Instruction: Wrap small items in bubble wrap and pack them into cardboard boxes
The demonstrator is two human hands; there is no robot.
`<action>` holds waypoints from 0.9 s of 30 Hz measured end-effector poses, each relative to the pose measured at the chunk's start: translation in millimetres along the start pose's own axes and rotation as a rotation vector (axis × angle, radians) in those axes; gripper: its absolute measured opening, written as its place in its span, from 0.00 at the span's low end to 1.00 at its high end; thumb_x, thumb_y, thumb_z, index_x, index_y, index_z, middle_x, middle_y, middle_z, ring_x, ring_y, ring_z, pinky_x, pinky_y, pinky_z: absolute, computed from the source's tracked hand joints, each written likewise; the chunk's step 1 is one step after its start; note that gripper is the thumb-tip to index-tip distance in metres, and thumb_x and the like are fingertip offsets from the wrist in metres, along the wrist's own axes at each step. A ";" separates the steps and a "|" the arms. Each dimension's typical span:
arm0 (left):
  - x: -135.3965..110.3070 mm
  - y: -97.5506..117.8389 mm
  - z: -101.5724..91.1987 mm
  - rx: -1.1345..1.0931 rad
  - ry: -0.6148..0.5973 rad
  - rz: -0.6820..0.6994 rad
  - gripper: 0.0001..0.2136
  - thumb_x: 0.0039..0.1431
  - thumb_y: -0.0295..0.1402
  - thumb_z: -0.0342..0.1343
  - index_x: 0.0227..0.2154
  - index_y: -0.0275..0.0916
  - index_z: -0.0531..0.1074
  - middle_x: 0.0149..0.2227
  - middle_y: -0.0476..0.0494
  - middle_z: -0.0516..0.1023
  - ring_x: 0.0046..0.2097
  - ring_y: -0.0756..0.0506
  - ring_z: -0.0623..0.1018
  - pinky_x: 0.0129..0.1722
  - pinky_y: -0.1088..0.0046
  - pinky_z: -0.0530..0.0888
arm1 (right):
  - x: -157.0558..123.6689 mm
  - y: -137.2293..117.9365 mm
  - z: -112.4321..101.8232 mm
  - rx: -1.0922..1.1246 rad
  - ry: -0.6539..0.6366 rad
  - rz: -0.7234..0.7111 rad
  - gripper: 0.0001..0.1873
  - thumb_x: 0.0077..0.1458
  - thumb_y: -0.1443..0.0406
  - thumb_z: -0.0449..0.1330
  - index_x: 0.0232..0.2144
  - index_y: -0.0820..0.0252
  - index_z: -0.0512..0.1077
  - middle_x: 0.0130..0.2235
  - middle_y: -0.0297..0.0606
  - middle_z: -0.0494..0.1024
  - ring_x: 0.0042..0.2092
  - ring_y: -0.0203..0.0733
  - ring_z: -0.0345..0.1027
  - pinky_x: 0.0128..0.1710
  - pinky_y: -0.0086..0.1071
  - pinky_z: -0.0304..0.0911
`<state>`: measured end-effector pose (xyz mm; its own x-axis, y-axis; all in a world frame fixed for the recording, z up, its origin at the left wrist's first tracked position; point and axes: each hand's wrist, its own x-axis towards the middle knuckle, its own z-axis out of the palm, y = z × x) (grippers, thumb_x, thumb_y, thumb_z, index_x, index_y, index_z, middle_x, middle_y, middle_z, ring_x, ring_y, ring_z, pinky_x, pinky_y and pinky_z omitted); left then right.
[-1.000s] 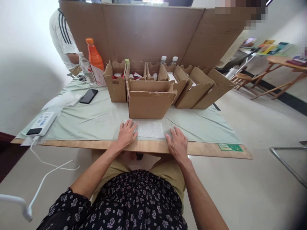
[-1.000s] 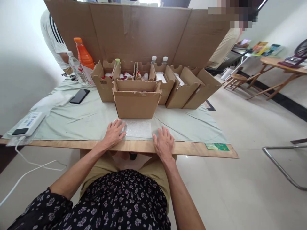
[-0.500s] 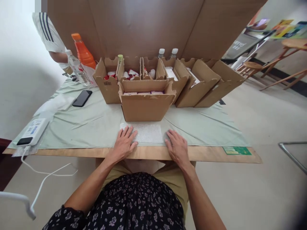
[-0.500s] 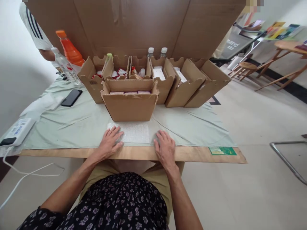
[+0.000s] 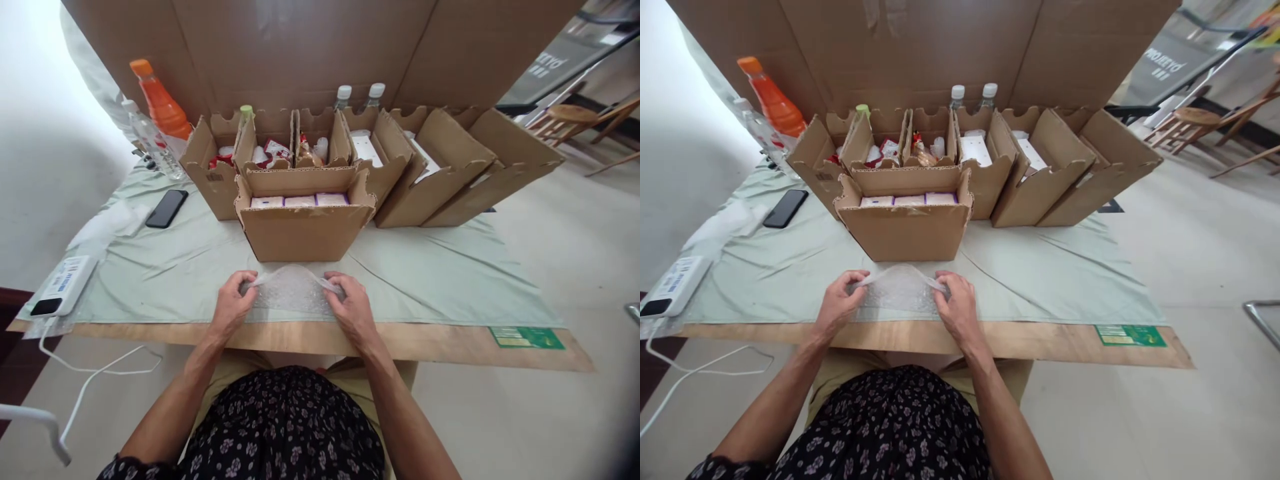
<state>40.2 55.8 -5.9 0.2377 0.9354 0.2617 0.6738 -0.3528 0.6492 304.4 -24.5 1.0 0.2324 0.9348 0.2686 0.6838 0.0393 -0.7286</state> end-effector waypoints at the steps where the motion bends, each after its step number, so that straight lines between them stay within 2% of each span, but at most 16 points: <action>1: -0.3 6.1 -4.9 -0.050 0.006 0.021 0.09 0.62 0.31 0.51 0.45 0.41 0.70 0.44 0.40 0.82 0.48 0.41 0.82 0.51 0.59 0.79 | -1.7 -4.6 -8.3 0.062 0.031 -0.031 0.06 0.60 0.66 0.55 0.37 0.53 0.71 0.49 0.42 0.83 0.53 0.52 0.75 0.56 0.49 0.66; 3: -0.4 14.4 -17.4 -0.137 0.039 0.111 0.16 0.63 0.29 0.51 0.54 0.41 0.66 0.42 0.42 0.81 0.50 0.43 0.81 0.54 0.59 0.78 | -5.1 -11.6 -24.8 0.117 0.077 -0.154 0.07 0.60 0.67 0.54 0.37 0.51 0.71 0.50 0.40 0.82 0.58 0.51 0.73 0.59 0.50 0.65; 4: -0.7 15.1 -23.8 -0.148 0.039 0.181 0.18 0.63 0.28 0.51 0.55 0.42 0.66 0.42 0.43 0.81 0.54 0.42 0.80 0.58 0.56 0.76 | -7.5 -12.3 -32.0 0.104 0.070 -0.229 0.09 0.59 0.69 0.53 0.38 0.51 0.71 0.52 0.40 0.82 0.61 0.51 0.70 0.61 0.51 0.63; 5: -1.6 12.9 -29.9 -0.127 0.016 0.254 0.18 0.61 0.25 0.51 0.53 0.43 0.69 0.44 0.43 0.81 0.59 0.40 0.77 0.62 0.53 0.72 | -10.9 -10.2 -38.3 0.069 0.034 -0.296 0.12 0.58 0.71 0.52 0.38 0.51 0.72 0.54 0.39 0.81 0.64 0.51 0.67 0.63 0.52 0.62; 7: -6.3 0.6 -40.2 -0.003 -0.106 0.353 0.18 0.57 0.21 0.50 0.46 0.44 0.74 0.50 0.41 0.81 0.66 0.37 0.70 0.66 0.48 0.68 | -21.6 3.2 -49.3 -0.052 -0.098 -0.364 0.19 0.55 0.75 0.50 0.41 0.53 0.74 0.59 0.39 0.78 0.68 0.52 0.63 0.63 0.53 0.61; 8: -10.1 -7.9 -44.2 0.063 -0.181 0.371 0.19 0.54 0.20 0.49 0.44 0.44 0.76 0.55 0.40 0.79 0.68 0.36 0.68 0.66 0.46 0.67 | -28.6 13.1 -54.5 -0.122 -0.168 -0.361 0.22 0.53 0.76 0.50 0.44 0.53 0.75 0.61 0.40 0.77 0.68 0.52 0.62 0.62 0.53 0.62; 10: -18.7 -22.4 -49.8 0.137 -0.273 0.359 0.24 0.52 0.19 0.48 0.49 0.42 0.75 0.62 0.37 0.74 0.70 0.35 0.65 0.66 0.46 0.68 | -42.3 32.5 -63.9 -0.238 -0.246 -0.295 0.27 0.53 0.75 0.51 0.51 0.53 0.75 0.64 0.41 0.74 0.68 0.54 0.63 0.61 0.53 0.63; 12: -24.5 -25.4 -50.4 0.147 -0.251 0.343 0.27 0.55 0.20 0.48 0.57 0.42 0.71 0.65 0.36 0.72 0.70 0.36 0.66 0.66 0.48 0.69 | -49.3 39.9 -67.7 -0.297 -0.210 -0.204 0.27 0.57 0.72 0.52 0.57 0.53 0.72 0.65 0.43 0.73 0.68 0.55 0.63 0.61 0.54 0.63; 14: -24.2 -13.8 -43.4 0.153 -0.182 0.367 0.25 0.62 0.23 0.49 0.61 0.44 0.69 0.66 0.38 0.71 0.71 0.37 0.65 0.68 0.49 0.67 | -44.6 28.3 -57.9 -0.312 -0.139 -0.170 0.25 0.62 0.68 0.53 0.61 0.54 0.70 0.65 0.44 0.72 0.68 0.55 0.62 0.63 0.54 0.61; 16: -19.5 5.4 -28.7 0.199 -0.165 0.422 0.22 0.67 0.29 0.51 0.63 0.44 0.67 0.69 0.37 0.67 0.72 0.37 0.63 0.70 0.48 0.63 | -30.6 3.1 -31.8 -0.315 -0.143 -0.211 0.24 0.66 0.65 0.52 0.63 0.56 0.69 0.66 0.46 0.71 0.68 0.55 0.61 0.65 0.54 0.60; 19: -13.9 22.6 -4.2 0.336 -0.297 0.448 0.24 0.70 0.37 0.51 0.67 0.38 0.64 0.72 0.31 0.62 0.74 0.33 0.59 0.71 0.44 0.58 | -11.6 -28.1 15.8 -0.337 -0.319 -0.341 0.26 0.67 0.66 0.52 0.65 0.60 0.68 0.69 0.48 0.68 0.70 0.53 0.59 0.66 0.50 0.59; 21: -14.6 16.6 3.2 0.409 -0.407 0.409 0.26 0.70 0.40 0.51 0.68 0.35 0.63 0.72 0.29 0.61 0.74 0.31 0.60 0.71 0.42 0.57 | -11.4 -26.0 30.2 -0.373 -0.385 -0.375 0.25 0.68 0.64 0.53 0.64 0.60 0.69 0.68 0.48 0.68 0.69 0.53 0.60 0.67 0.49 0.57; 22: -16.1 9.5 2.7 0.423 -0.448 0.389 0.27 0.71 0.41 0.50 0.68 0.36 0.63 0.73 0.30 0.60 0.74 0.31 0.59 0.71 0.42 0.57 | -15.4 -17.1 28.8 -0.399 -0.375 -0.358 0.24 0.69 0.62 0.53 0.64 0.60 0.69 0.68 0.47 0.69 0.69 0.53 0.60 0.67 0.50 0.56; 24: -19.7 -6.9 -4.6 0.396 -0.489 0.373 0.25 0.72 0.41 0.47 0.69 0.40 0.63 0.74 0.35 0.58 0.75 0.33 0.57 0.72 0.44 0.56 | -27.7 10.2 11.2 -0.459 -0.272 -0.265 0.23 0.70 0.60 0.51 0.63 0.58 0.70 0.68 0.46 0.70 0.69 0.53 0.61 0.66 0.51 0.56; 25: -21.1 -14.1 -9.6 0.366 -0.476 0.359 0.24 0.73 0.41 0.45 0.68 0.42 0.64 0.74 0.37 0.58 0.75 0.34 0.57 0.72 0.45 0.56 | -33.4 24.5 -1.9 -0.489 -0.195 -0.200 0.23 0.71 0.60 0.49 0.62 0.59 0.72 0.66 0.46 0.71 0.68 0.54 0.62 0.64 0.51 0.58; 27: -21.4 -23.3 -17.4 0.320 -0.363 0.289 0.23 0.72 0.41 0.45 0.65 0.41 0.68 0.72 0.36 0.63 0.74 0.35 0.59 0.71 0.47 0.58 | -38.9 45.3 -26.0 -0.534 -0.044 -0.083 0.23 0.72 0.59 0.48 0.57 0.61 0.74 0.63 0.49 0.76 0.66 0.55 0.65 0.61 0.50 0.61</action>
<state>7.3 43.6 -14.2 0.6312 0.7694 0.0978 0.7109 -0.6244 0.3236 344.3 -68.3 -26.1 0.1409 0.9506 0.2764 0.9578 -0.0603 -0.2809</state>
